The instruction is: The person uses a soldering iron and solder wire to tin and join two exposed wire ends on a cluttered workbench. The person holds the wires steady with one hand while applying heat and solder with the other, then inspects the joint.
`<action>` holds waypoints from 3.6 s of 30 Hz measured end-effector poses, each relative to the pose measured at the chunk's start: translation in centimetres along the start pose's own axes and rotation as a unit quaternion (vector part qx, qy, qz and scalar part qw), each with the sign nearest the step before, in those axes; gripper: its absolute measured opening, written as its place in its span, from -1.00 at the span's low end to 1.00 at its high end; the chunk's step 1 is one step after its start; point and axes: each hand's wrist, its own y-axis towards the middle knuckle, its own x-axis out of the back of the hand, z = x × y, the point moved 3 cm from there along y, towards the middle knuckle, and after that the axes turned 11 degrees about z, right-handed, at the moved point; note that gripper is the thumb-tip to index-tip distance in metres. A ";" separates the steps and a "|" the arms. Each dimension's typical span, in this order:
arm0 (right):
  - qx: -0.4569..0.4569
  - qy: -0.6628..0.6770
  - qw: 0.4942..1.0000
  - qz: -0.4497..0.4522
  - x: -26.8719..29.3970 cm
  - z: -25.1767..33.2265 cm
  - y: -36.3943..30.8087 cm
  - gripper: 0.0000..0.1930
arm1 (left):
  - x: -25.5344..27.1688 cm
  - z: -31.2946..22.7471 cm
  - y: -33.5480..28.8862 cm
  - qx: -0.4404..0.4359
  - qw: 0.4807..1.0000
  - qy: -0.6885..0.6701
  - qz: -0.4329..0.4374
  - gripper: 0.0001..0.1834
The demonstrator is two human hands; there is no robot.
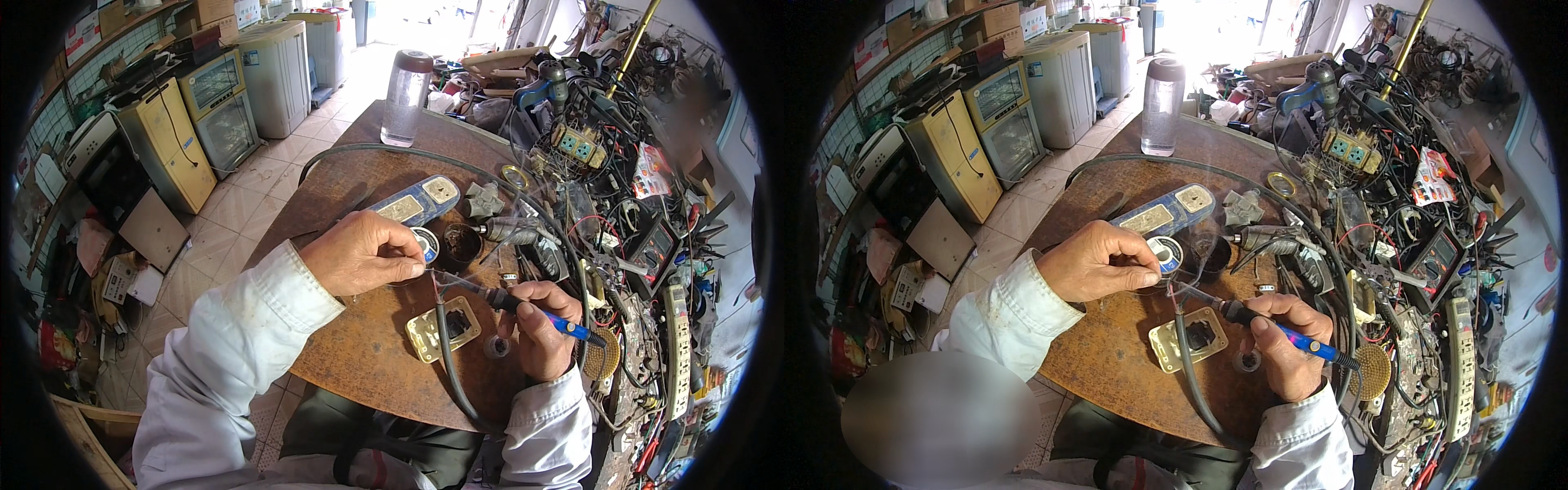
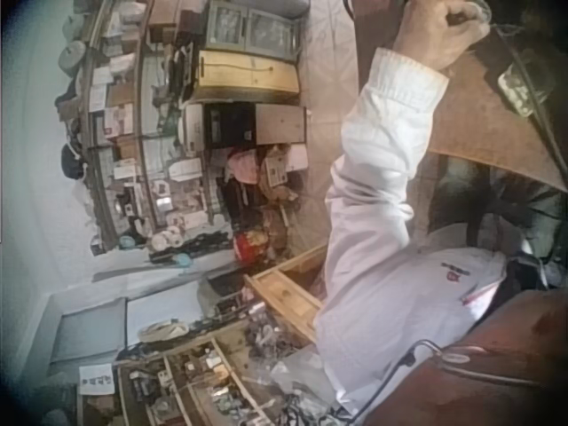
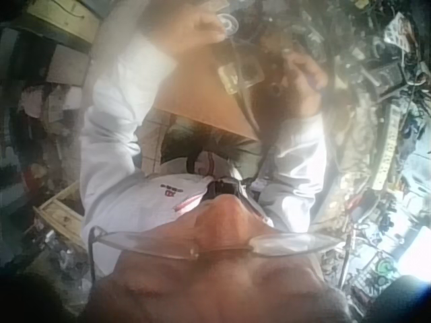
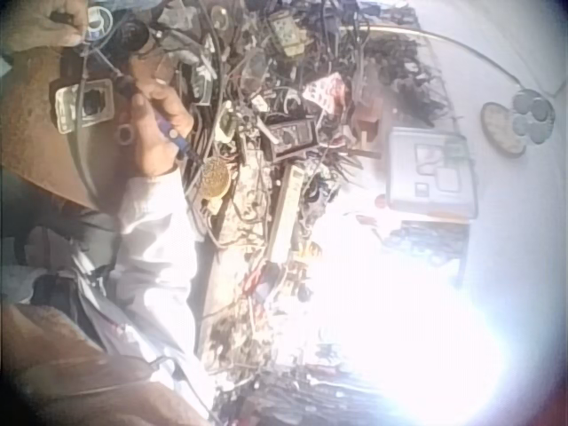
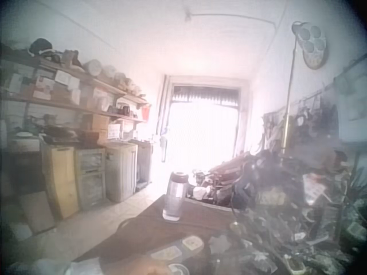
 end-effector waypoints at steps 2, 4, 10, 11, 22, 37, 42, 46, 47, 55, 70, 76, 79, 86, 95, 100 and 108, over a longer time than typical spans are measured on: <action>-0.002 0.003 1.000 -0.005 0.0 0.0 0.0 -0.70 | 0.0 0.1 0.1 0.003 1.000 -0.004 0.002 -0.80; -0.004 0.004 1.000 -0.008 0.0 -0.1 0.0 -0.70 | -0.1 0.1 0.1 0.003 1.000 -0.005 0.004 -0.80; -0.002 0.003 1.000 -0.008 0.0 -0.1 0.0 -0.70 | -0.1 0.0 0.1 -0.008 1.000 0.009 -0.004 -0.80; -0.003 0.001 1.000 -0.006 0.0 -0.1 0.0 -0.70 | -0.1 0.0 0.1 -0.004 1.000 0.008 -0.003 -0.81; -0.001 -0.002 1.000 0.005 0.1 -0.1 0.0 -0.70 | -0.1 0.1 0.1 0.002 1.000 0.011 -0.004 -0.80; -0.003 0.032 0.999 0.022 0.4 -0.2 -0.1 -0.76 | -0.1 0.2 0.1 -0.008 1.000 0.008 -0.006 -0.80; -0.003 -0.015 1.000 0.002 0.5 -0.5 -0.1 -0.68 | -0.2 0.3 0.2 -0.007 1.000 0.005 -0.006 -0.81; -0.001 0.018 1.000 0.025 0.4 -0.1 0.0 -0.73 | 0.2 0.2 0.0 -0.019 1.000 0.001 -0.017 -0.82; 0.000 0.009 1.000 0.014 0.2 -0.1 0.0 -0.71 | 0.3 0.0 0.0 -0.008 1.000 -0.003 -0.023 -0.83; 0.004 -0.008 1.000 -0.008 0.3 -0.3 0.0 -0.70 | 1.2 -0.4 -0.3 0.073 0.996 -0.020 -0.046 -0.84; 0.002 0.030 0.999 0.026 0.5 -0.3 -0.1 -0.77 | 1.2 -0.8 -0.8 0.018 0.999 -0.019 -0.020 -0.90; 0.003 0.035 0.999 0.026 0.4 -0.3 0.0 -0.77 | 1.7 -0.3 -0.7 -0.025 0.999 0.028 -0.018 -0.91; 0.007 0.029 0.999 0.032 0.7 -0.4 0.0 -0.77 | 1.4 -1.1 -0.9 0.038 0.999 -0.023 -0.013 -0.91; 0.016 0.029 0.999 0.032 0.5 -0.4 0.0 -0.77 | 1.4 -0.4 -0.8 0.021 1.000 0.009 -0.015 -0.92; 0.013 0.028 0.999 0.033 0.4 -0.2 0.0 -0.77 | 1.2 0.1 -0.5 -0.015 0.998 0.042 -0.033 -0.88; 0.011 0.024 0.999 0.032 0.4 -0.2 -0.1 -0.76 | 1.1 0.0 -0.4 -0.009 0.999 0.037 -0.038 -0.81; 0.011 0.020 0.999 0.033 0.3 -0.1 0.0 -0.76 | 1.1 0.3 -0.4 -0.016 0.997 0.062 -0.034 -0.76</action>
